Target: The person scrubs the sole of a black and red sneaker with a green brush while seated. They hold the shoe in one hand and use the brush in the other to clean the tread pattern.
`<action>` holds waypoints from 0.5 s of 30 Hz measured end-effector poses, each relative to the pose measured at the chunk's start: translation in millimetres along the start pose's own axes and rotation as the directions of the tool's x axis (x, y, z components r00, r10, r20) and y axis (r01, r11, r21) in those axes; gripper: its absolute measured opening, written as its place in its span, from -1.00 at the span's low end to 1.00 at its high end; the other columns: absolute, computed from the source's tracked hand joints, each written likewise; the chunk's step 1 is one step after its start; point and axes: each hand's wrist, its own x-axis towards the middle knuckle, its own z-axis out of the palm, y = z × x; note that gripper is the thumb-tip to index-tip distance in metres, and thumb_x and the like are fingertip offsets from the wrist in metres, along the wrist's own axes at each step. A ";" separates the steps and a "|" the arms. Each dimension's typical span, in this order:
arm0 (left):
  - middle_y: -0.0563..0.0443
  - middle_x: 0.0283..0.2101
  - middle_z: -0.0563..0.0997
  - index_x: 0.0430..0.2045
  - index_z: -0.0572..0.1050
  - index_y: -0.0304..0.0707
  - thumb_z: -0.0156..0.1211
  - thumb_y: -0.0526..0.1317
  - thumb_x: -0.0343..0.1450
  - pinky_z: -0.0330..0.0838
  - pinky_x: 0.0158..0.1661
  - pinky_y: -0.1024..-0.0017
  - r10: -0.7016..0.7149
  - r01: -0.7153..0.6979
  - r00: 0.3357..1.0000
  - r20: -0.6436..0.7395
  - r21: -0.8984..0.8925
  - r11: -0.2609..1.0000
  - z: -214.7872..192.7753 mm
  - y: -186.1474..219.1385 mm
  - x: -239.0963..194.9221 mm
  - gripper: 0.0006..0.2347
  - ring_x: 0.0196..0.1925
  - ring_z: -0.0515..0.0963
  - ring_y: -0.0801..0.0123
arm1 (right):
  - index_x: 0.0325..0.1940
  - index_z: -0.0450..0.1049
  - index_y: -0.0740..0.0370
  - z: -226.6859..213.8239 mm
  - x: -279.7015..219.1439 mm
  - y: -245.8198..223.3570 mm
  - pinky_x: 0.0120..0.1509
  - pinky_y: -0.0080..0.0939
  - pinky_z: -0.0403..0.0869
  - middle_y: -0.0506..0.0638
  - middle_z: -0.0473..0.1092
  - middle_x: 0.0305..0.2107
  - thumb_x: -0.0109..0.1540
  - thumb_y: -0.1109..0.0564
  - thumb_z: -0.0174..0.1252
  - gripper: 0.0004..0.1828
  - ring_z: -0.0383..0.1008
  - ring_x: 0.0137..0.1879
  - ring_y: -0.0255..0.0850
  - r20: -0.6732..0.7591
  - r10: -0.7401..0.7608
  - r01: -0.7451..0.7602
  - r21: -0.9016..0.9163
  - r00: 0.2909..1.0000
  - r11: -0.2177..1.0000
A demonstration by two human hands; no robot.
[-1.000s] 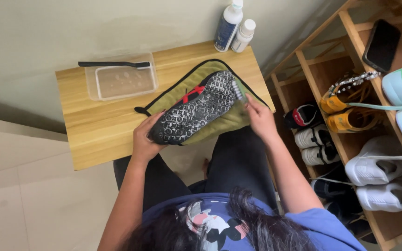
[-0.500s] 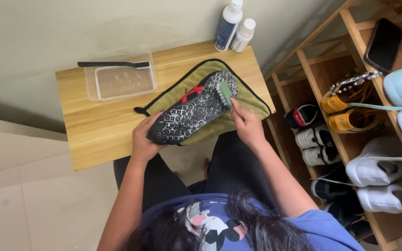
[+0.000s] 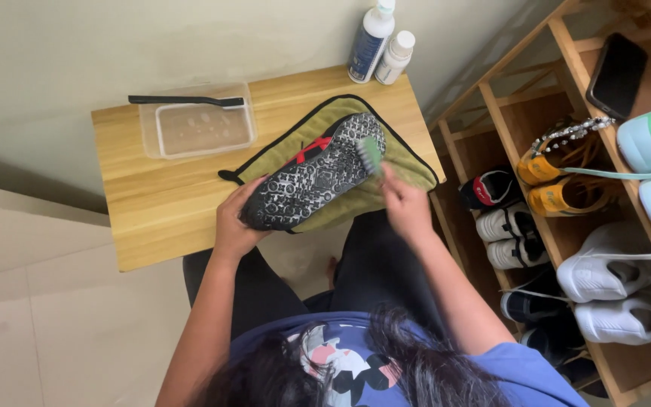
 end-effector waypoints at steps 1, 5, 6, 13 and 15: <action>-0.18 0.09 0.62 0.11 0.55 -0.20 0.54 -0.48 -0.15 0.29 0.30 0.10 0.000 0.000 1.000 0.002 -0.002 1.000 -0.5 -0.7 0.2 -0.20 0.21 0.55 -0.04 | 0.21 0.56 0.03 0.1 -2.1 -3.9 0.21 0.16 0.48 0.29 0.54 -0.11 0.30 0.13 0.11 -0.62 0.52 0.11 0.21 -0.001 0.002 -0.002 -0.001 1.000 1.000; -0.17 0.10 0.62 0.11 0.55 -0.20 0.54 -0.49 -0.15 0.28 0.31 0.12 0.008 -0.008 1.000 0.004 -0.001 1.000 1.6 0.7 0.1 -0.20 0.22 0.55 -0.02 | 0.22 0.55 -0.13 -2.7 0.3 4.5 0.22 0.13 0.47 0.17 0.55 -0.09 0.31 0.05 0.11 -0.62 0.52 0.11 0.10 -0.029 0.027 -0.028 -0.027 0.999 0.999; -0.16 0.10 0.62 0.11 0.55 -0.19 0.54 -0.49 -0.14 0.27 0.31 0.12 0.007 -0.007 1.000 0.004 -0.004 1.000 1.4 2.9 0.1 -0.20 0.22 0.55 -0.01 | 0.26 0.52 -0.25 -3.6 4.1 11.1 0.25 0.08 0.46 0.08 0.54 -0.04 0.34 -0.02 0.10 -0.61 0.50 0.15 0.02 -0.064 0.081 -0.084 -0.039 0.995 0.996; -0.15 0.11 0.62 0.11 0.56 -0.16 0.55 -0.45 -0.10 0.29 0.30 0.12 0.036 -0.036 0.999 -0.007 -0.003 0.999 -0.8 -1.7 -0.4 -0.23 0.22 0.55 0.00 | 0.19 0.57 -0.18 7.6 -15.1 -5.3 0.15 0.05 0.52 0.07 0.57 -0.11 0.29 0.01 0.20 -0.64 0.54 0.10 0.00 -0.004 -0.029 0.029 0.027 1.000 0.999; -0.16 0.11 0.62 0.11 0.56 -0.15 0.57 -0.45 -0.10 0.29 0.30 0.08 0.048 -0.048 0.999 0.002 -0.006 0.999 -1.0 -3.1 -1.1 -0.24 0.22 0.55 -0.03 | 0.23 0.54 -0.23 5.7 -4.7 10.8 0.25 0.03 0.48 0.05 0.54 -0.04 0.32 0.00 0.15 -0.63 0.50 0.16 -0.03 -0.063 0.072 -0.073 -0.013 0.995 0.997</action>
